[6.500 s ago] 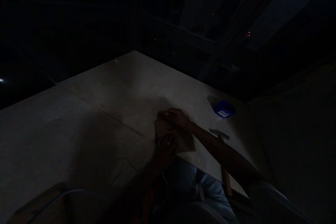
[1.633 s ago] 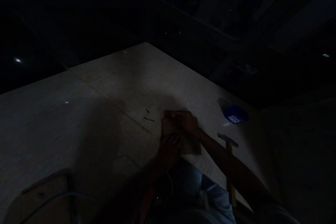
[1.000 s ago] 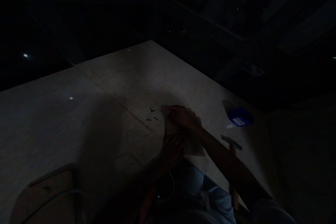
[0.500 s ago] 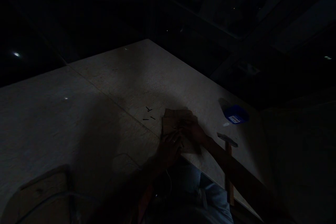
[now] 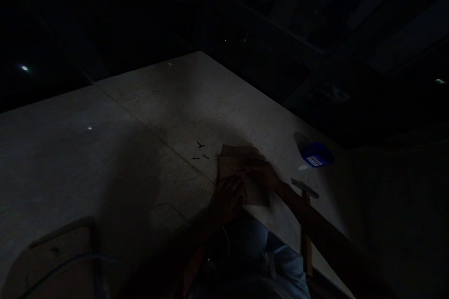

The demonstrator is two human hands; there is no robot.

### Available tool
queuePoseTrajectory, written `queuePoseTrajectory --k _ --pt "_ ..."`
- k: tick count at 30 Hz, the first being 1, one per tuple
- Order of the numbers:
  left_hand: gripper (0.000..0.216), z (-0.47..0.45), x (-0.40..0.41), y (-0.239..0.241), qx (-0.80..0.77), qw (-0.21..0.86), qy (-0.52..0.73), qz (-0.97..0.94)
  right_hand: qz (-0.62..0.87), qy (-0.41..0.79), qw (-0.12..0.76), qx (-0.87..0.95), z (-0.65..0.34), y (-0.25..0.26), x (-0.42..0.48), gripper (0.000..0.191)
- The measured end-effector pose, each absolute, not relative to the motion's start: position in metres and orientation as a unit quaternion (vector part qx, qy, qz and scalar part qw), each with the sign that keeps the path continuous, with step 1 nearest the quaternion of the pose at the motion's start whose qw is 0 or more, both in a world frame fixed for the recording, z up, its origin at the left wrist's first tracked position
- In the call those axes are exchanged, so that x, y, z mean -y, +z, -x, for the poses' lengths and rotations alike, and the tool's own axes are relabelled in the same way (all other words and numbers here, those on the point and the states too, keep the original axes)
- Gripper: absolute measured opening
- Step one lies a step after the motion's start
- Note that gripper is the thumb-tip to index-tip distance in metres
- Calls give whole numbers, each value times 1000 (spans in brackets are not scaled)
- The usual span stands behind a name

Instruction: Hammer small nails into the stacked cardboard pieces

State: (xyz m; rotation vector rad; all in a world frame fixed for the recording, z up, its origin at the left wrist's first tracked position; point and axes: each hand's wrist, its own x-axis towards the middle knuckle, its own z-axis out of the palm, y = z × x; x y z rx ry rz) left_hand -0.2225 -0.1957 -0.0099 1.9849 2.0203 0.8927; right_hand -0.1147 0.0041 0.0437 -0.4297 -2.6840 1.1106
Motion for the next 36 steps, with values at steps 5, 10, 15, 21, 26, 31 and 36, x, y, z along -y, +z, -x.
queuePoseTrajectory --k 5,10,15,21,26,31,36 --pt "46 222 196 -11 -676 87 302 -666 195 396 124 889 117 40 0 23" --pt "43 223 195 -9 -683 101 288 -664 272 395 163 862 118 38 4 29" --pt "42 223 195 -8 -680 99 294 -665 320 378 193 847 133 47 3 28" --pt "41 221 194 -11 -682 81 305 -660 278 360 134 881 198 52 14 18" --pt "47 221 194 -11 -677 80 311 -662 244 361 75 897 255 35 23 24" --pt "46 221 194 -10 -679 81 311 -660 227 371 58 899 268 30 24 31" --pt "46 221 194 -8 -676 87 303 -666 255 352 83 897 232 50 10 34"
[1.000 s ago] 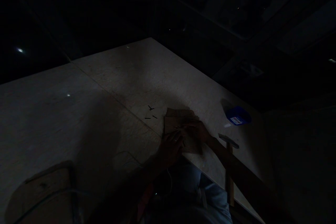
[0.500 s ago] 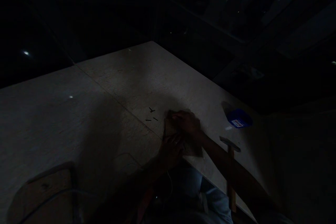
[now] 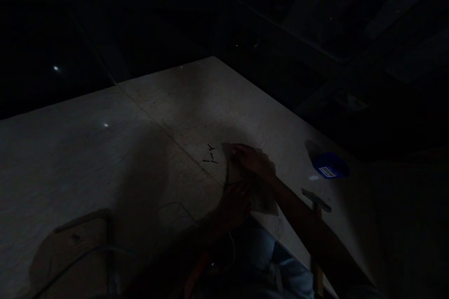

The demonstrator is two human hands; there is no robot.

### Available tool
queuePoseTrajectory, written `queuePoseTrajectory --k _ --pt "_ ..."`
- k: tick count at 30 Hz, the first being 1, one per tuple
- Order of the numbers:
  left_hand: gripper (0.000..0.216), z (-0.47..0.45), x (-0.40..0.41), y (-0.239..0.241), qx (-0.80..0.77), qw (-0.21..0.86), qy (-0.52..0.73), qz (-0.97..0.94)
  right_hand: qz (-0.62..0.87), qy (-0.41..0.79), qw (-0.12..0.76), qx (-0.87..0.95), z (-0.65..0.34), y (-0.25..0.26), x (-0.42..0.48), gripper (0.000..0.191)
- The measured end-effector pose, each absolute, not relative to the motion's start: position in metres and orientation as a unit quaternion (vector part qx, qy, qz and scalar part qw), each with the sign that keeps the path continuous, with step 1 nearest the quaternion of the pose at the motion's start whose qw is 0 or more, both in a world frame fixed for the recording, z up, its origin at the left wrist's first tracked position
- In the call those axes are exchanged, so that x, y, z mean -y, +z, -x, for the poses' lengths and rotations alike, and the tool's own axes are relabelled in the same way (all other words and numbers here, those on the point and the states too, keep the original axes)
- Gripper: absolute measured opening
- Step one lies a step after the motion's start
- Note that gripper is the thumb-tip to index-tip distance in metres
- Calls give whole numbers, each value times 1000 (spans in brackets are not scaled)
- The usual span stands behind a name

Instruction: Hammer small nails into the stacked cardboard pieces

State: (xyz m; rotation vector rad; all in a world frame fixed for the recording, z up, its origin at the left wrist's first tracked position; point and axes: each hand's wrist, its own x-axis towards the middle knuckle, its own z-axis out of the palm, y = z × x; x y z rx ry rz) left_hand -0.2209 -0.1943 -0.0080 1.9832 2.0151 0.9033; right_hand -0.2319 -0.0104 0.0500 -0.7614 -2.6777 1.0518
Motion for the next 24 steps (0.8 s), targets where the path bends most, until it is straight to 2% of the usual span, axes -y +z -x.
queuePoseTrajectory --k 3,11,19,22,24 --pt "42 221 194 -8 -675 85 311 -663 266 331 80 902 195 63 2 32" --pt "40 222 195 -10 -675 85 315 -662 210 248 -7 946 124 62 5 24" --pt "42 223 195 -9 -676 76 295 -671 261 207 -9 943 120 58 4 21" --pt "42 222 195 -9 -678 83 299 -666 236 221 -10 946 121 66 3 21" --pt "42 222 195 -9 -678 87 303 -665 221 251 24 942 123 72 1 22"
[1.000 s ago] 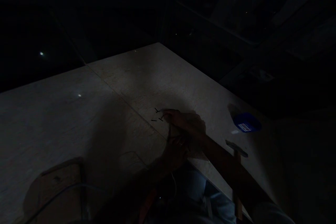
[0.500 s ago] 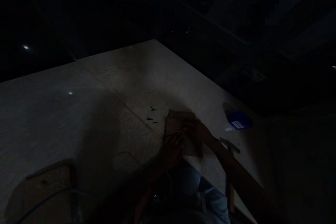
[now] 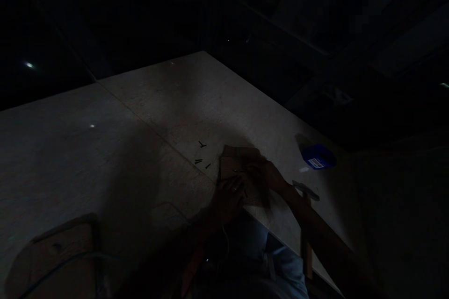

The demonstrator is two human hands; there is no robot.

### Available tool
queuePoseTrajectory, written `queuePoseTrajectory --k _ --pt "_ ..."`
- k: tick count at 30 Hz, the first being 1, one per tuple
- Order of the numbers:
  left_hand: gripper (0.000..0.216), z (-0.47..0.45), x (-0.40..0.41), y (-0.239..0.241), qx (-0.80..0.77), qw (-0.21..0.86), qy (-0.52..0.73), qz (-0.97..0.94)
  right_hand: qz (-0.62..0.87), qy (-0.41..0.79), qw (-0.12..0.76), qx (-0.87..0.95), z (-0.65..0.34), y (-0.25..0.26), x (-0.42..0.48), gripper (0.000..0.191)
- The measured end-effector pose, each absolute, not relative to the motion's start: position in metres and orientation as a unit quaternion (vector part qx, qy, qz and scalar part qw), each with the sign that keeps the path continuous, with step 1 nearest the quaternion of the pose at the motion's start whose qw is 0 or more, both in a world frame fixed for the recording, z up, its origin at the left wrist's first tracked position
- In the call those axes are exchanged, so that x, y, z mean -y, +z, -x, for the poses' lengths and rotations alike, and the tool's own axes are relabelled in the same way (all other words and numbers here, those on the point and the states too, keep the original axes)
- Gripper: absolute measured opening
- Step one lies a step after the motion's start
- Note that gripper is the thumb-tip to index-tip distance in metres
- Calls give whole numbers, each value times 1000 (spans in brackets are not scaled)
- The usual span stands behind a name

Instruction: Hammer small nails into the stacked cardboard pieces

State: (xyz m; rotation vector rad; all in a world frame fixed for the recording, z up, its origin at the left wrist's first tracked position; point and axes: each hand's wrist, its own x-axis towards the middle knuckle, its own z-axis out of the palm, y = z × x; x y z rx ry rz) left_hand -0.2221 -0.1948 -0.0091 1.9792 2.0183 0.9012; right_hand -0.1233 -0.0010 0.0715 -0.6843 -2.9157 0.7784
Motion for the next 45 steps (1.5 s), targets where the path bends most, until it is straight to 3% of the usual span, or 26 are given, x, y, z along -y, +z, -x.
queuePoseTrajectory --k 3,6,11,19,27,30,33,38,45 --pt "42 222 194 -8 -678 88 303 -664 230 316 96 916 132 77 -2 21" --pt "40 222 194 -7 -679 86 304 -663 248 342 114 899 152 76 0 22" --pt "40 220 193 -9 -680 80 312 -658 221 340 44 913 211 56 15 24" --pt "42 220 194 -16 -683 65 308 -659 198 324 15 925 272 28 35 19" --pt "43 221 193 -9 -679 81 310 -661 212 309 47 926 226 71 19 23" --pt "40 221 193 -10 -679 74 314 -660 215 283 7 935 194 82 17 22" --pt "40 221 193 -12 -676 69 318 -661 215 252 -40 943 170 78 22 22" --pt "41 222 194 -11 -681 81 306 -660 199 248 -21 948 159 63 31 10" --pt "47 223 196 -9 -677 91 315 -659 180 289 1 940 157 59 31 23"
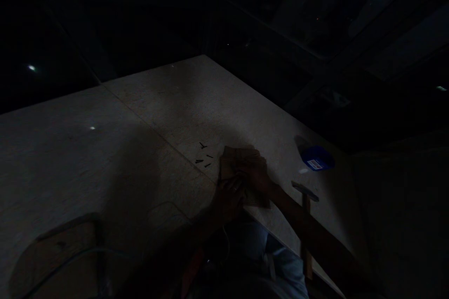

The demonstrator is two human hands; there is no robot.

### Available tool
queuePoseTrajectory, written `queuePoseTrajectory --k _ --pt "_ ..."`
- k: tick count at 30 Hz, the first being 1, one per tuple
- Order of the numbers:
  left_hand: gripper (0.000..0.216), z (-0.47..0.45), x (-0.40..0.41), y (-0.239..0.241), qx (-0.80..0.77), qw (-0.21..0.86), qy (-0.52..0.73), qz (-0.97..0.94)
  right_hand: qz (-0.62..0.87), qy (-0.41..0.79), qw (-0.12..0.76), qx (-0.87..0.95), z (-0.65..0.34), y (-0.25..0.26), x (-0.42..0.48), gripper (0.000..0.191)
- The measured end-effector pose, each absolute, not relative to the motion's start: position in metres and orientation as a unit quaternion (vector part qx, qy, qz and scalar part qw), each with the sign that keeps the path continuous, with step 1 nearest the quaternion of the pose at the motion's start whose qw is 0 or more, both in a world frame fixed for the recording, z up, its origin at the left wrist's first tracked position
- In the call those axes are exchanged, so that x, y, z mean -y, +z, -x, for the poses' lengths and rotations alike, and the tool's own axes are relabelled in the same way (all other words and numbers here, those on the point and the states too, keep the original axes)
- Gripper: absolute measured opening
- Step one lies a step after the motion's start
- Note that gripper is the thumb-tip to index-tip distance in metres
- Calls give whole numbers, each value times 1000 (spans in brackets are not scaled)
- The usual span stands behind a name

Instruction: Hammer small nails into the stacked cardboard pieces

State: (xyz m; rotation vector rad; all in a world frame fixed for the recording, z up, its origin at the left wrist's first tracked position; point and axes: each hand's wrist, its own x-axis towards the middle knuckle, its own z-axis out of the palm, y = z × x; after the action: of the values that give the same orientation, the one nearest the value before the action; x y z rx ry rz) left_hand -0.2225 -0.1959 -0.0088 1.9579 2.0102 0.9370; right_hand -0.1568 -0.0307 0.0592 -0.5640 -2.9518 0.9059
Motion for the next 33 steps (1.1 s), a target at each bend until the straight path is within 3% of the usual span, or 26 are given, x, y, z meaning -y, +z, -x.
queuePoseTrajectory --k 12,26,33 --pt "47 221 195 -12 -680 82 310 -659 122 310 18 943 143 54 21 26" --pt "43 223 195 -7 -680 83 309 -660 307 375 165 859 137 46 28 27" --pt "38 221 193 -9 -675 87 313 -662 307 405 155 847 168 49 31 21"
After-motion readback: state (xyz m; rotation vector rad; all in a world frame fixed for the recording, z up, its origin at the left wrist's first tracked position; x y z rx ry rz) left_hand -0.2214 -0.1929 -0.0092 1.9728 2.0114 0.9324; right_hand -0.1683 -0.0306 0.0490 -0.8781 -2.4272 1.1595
